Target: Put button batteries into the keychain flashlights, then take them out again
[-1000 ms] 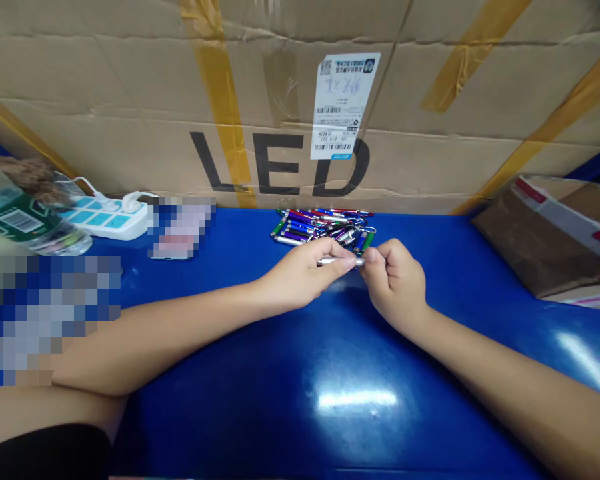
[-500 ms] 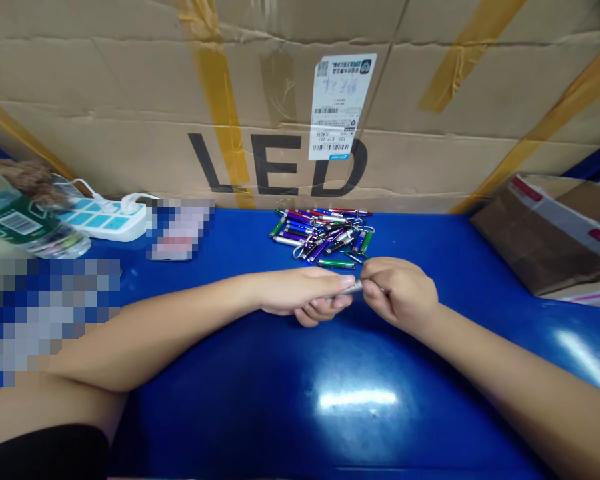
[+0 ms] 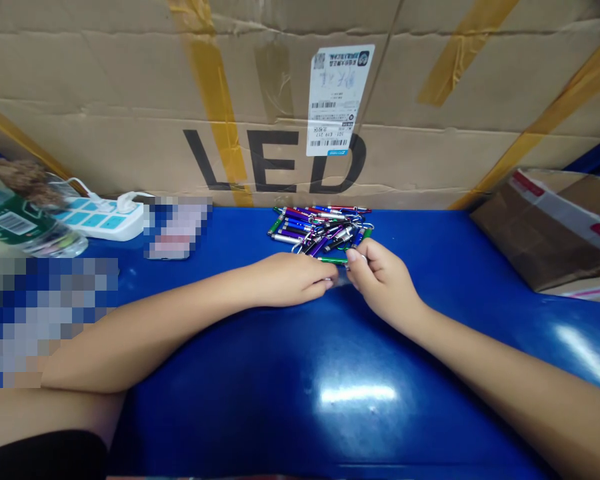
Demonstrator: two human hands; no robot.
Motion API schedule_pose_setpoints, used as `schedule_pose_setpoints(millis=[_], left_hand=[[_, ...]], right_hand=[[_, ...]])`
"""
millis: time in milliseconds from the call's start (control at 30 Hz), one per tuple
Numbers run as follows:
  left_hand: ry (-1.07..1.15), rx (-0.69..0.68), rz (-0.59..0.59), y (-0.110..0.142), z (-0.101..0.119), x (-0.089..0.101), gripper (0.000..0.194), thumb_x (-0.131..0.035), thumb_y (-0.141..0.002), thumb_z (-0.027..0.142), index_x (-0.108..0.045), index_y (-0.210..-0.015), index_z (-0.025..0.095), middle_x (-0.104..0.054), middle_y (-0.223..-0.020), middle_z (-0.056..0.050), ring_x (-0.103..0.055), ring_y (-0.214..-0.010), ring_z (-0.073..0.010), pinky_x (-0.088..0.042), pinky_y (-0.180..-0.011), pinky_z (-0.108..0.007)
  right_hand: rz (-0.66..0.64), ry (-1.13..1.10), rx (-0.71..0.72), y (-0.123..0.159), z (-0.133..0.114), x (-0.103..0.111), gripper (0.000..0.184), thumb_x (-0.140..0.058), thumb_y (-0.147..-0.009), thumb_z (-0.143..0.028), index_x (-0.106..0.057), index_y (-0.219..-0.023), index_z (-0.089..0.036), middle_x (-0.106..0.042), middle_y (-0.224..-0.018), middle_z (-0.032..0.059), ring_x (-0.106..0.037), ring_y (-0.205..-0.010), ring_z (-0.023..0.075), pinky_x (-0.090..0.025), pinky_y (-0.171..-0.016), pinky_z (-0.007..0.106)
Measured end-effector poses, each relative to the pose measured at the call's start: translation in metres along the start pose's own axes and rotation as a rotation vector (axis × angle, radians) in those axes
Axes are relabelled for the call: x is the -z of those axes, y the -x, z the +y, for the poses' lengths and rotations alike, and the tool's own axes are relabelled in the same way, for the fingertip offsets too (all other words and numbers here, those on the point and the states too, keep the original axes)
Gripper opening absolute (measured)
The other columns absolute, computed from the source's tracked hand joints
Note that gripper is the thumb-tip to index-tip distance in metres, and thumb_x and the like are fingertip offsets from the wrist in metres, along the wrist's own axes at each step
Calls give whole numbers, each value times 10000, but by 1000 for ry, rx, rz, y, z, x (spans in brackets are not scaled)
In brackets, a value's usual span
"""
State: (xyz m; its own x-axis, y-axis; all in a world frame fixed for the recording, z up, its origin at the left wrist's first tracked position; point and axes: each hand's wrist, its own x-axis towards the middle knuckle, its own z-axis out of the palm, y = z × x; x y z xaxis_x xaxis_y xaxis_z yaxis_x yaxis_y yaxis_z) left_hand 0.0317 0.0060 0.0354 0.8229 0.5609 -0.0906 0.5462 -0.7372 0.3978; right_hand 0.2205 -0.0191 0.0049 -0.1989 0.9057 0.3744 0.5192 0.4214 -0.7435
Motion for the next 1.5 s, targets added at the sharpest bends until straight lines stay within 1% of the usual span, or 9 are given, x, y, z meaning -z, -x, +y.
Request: schedule_pose_setpoints(millis=[100,233,400,600,800,900,1200,1367,1500], left_hand=[[-65,68,-160,6,-8,13,218,-385,-924,279,-587,-906,197,-653,-839,-20,-562,-682,-151,-362,-595,-248],[17,135,-361,17,-24,38,230,-373,-924,301,-577,-897,198,-649,-883,-4,-550,-727,-133,-387,-648,-226],[-141,367,-419,32,-45,61,344,-375,-908,424,-608,-797,195,-655,-799,-21,-530,-647,-146,-365,-600,-245],[-361,601,-403,30,-41,51,380,-378,-866,405,-685,-898,182,-691,-912,-112,-576,-675,-209,-367,-584,-295],[-425,517,-341,18,-7,38,371,-361,-891,373,-657,-970,163,-671,-811,-120,-575,-623,-203,-380,-558,-294],[-419,507,-351,15,-1,35,364,-369,-895,372,-654,-987,165,-669,-809,-117,-586,-636,-207,-393,-563,-294],[-354,550,-351,17,-1,36,441,-383,-849,458,-652,-1027,157,-685,-896,-160,-629,-716,-288,-437,-622,-355],[-337,546,-373,18,-5,40,445,-353,-862,467,-635,-1042,173,-690,-904,-145,-622,-714,-270,-434,-625,-341],[-237,492,-372,21,-19,45,447,-291,-909,458,-647,-928,188,-695,-954,-106,-609,-764,-229,-434,-686,-319]], right_hand=[[-35,-32,-24,1,2,-2,308,-421,-925,-370,-331,-662,-238,-437,-566,-36,-389,-538,123,-302,-520,267],[-100,-25,-6,1,4,-4,303,-431,-912,-374,-344,-656,-238,-442,-564,-36,-400,-532,121,-311,-517,263],[-181,-13,75,0,7,-6,280,-441,-893,-365,-373,-655,-234,-461,-548,-34,-412,-511,115,-314,-501,254],[-219,5,142,-1,9,-6,300,-447,-889,-355,-335,-639,-232,-459,-539,-37,-405,-490,103,-304,-476,237],[-217,94,180,-4,13,-4,335,-452,-900,-340,-298,-625,-228,-377,-523,-56,-353,-480,90,-261,-471,238],[-242,132,198,-5,15,-4,345,-440,-915,-345,-301,-624,-223,-362,-532,-58,-341,-482,88,-260,-480,239],[-359,208,252,-5,16,-5,323,-435,-922,-355,-359,-641,-216,-409,-548,-48,-383,-479,97,-276,-506,245],[-368,211,249,-5,16,-5,325,-432,-921,-363,-359,-641,-216,-413,-553,-45,-385,-483,99,-275,-505,245],[-380,213,242,-5,17,-5,329,-432,-924,-375,-366,-644,-214,-428,-560,-41,-394,-493,99,-281,-509,245]])
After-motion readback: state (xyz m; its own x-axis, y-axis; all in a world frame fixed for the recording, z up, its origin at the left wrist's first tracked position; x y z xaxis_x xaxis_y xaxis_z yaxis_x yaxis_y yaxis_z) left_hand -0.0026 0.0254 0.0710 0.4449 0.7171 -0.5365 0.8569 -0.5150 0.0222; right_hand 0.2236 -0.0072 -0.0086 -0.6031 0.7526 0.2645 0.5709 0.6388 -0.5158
